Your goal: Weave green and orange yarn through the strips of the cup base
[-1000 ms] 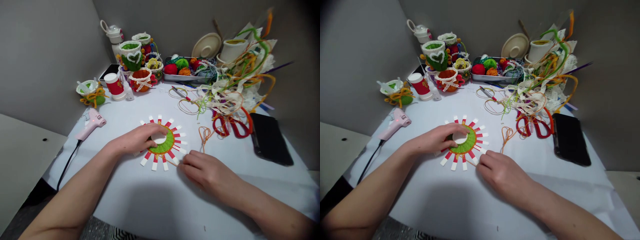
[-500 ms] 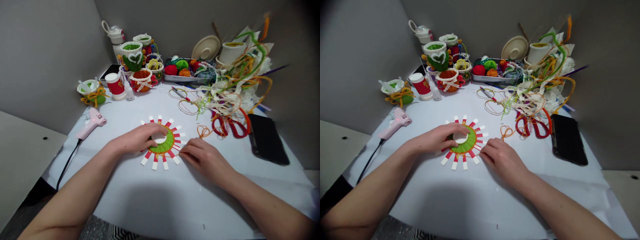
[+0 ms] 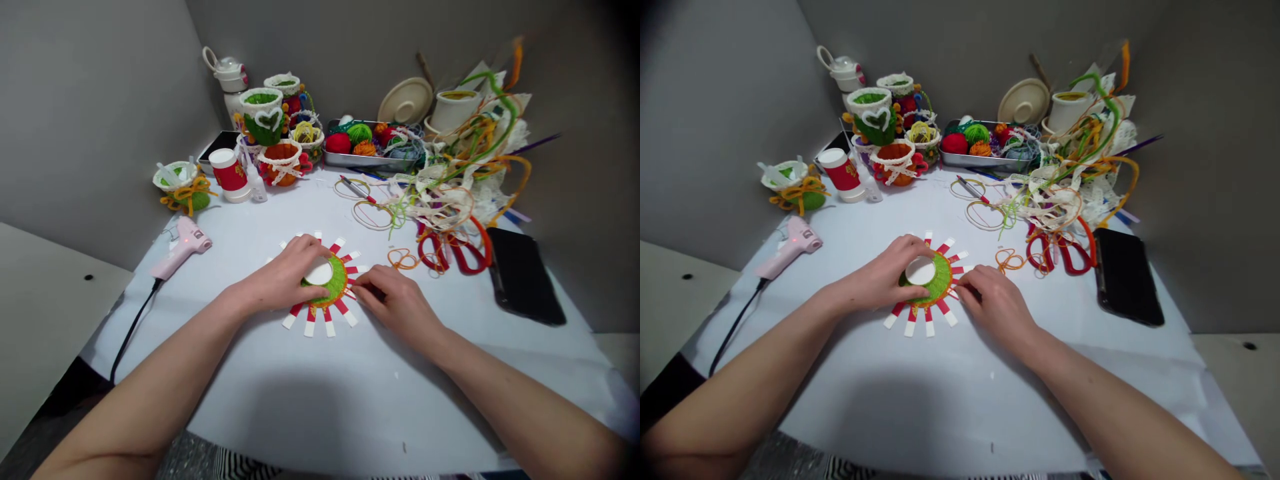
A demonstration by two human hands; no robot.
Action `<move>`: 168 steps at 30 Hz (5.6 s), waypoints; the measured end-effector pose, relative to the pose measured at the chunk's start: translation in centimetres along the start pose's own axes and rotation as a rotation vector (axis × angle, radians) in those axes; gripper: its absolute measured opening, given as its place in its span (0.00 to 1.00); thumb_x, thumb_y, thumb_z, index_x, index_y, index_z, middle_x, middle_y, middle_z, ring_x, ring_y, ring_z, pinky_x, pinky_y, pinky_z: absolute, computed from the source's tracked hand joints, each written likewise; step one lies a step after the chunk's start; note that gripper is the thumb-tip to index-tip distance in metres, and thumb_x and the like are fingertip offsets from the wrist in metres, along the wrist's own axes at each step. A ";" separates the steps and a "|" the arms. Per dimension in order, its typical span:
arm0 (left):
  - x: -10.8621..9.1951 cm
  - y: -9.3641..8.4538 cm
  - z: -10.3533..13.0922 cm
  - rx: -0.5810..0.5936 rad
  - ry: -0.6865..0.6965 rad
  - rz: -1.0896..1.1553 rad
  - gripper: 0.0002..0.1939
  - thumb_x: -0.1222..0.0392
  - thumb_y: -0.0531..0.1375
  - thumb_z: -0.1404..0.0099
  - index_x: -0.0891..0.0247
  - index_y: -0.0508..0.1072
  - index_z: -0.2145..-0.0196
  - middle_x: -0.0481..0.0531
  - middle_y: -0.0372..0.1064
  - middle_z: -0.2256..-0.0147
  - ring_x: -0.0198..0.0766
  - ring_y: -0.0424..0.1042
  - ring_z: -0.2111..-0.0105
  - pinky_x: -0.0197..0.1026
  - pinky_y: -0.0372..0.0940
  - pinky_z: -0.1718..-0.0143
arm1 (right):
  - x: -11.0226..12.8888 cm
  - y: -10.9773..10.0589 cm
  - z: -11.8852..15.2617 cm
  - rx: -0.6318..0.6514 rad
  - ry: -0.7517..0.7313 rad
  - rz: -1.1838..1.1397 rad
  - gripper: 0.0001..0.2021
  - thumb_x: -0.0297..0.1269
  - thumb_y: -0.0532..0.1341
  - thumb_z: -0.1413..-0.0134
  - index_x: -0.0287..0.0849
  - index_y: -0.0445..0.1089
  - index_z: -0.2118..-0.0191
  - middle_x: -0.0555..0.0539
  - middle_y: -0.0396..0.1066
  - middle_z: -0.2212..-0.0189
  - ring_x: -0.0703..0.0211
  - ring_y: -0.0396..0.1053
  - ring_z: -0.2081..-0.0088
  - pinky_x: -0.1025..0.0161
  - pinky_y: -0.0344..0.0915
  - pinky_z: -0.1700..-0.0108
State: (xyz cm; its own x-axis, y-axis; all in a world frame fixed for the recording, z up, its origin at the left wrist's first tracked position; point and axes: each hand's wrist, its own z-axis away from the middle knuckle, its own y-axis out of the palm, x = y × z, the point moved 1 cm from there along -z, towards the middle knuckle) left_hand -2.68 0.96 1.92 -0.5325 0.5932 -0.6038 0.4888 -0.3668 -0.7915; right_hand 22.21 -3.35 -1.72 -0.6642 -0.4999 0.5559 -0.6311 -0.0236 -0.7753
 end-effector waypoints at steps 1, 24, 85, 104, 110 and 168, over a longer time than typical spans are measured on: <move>0.0 0.1 0.0 -0.001 -0.014 -0.014 0.26 0.56 0.69 0.34 0.62 0.68 0.42 0.62 0.67 0.44 0.54 0.66 0.42 0.59 0.65 0.39 | 0.0 0.0 0.0 0.001 -0.005 -0.004 0.06 0.31 0.62 0.32 0.43 0.74 0.63 0.47 0.73 0.68 0.55 0.71 0.65 0.59 0.65 0.62; 1.1 -1.1 0.3 0.136 0.019 0.094 0.27 0.75 0.60 0.35 0.58 0.69 0.41 0.56 0.71 0.38 0.46 0.71 0.40 0.50 0.67 0.39 | 3.2 -2.2 2.9 0.294 -0.422 0.089 0.16 0.24 0.53 0.29 0.37 0.74 0.66 0.44 0.69 0.69 0.56 0.63 0.68 0.58 0.60 0.69; 0.9 -1.0 0.2 0.117 0.020 0.111 0.22 0.67 0.62 0.32 0.57 0.70 0.42 0.58 0.72 0.41 0.48 0.72 0.41 0.53 0.67 0.40 | 2.4 -1.6 2.8 0.193 -0.267 0.194 0.15 0.28 0.53 0.28 0.40 0.73 0.67 0.44 0.70 0.69 0.57 0.65 0.68 0.59 0.60 0.68; 0.0 -0.1 -0.1 0.007 0.045 0.054 0.21 0.57 0.66 0.32 0.60 0.68 0.44 0.62 0.65 0.40 0.53 0.65 0.37 0.57 0.64 0.36 | 1.0 0.6 0.6 0.029 0.060 0.076 0.08 0.32 0.59 0.31 0.43 0.73 0.64 0.47 0.71 0.67 0.56 0.70 0.64 0.60 0.64 0.62; 0.2 -0.4 0.0 0.014 -0.028 -0.006 0.25 0.58 0.68 0.33 0.60 0.68 0.42 0.60 0.69 0.44 0.54 0.67 0.41 0.58 0.64 0.39 | 1.2 0.1 0.7 0.023 -0.039 0.008 0.07 0.32 0.59 0.29 0.42 0.75 0.59 0.45 0.73 0.64 0.56 0.71 0.62 0.59 0.68 0.60; 0.0 -0.9 -0.6 0.011 -0.006 0.040 0.25 0.62 0.68 0.34 0.58 0.68 0.41 0.58 0.70 0.43 0.53 0.67 0.41 0.59 0.63 0.38 | -0.3 -0.1 -0.2 -0.011 0.002 -0.056 0.06 0.33 0.61 0.30 0.44 0.75 0.59 0.46 0.74 0.64 0.56 0.71 0.62 0.60 0.66 0.60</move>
State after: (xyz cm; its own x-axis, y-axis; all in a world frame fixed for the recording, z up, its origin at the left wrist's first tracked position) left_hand -2.71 1.68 2.67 -0.5168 0.5735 -0.6356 0.5026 -0.3978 -0.7676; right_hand 22.40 -3.02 -1.81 -0.6285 -0.4961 0.5991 -0.6719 -0.0417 -0.7395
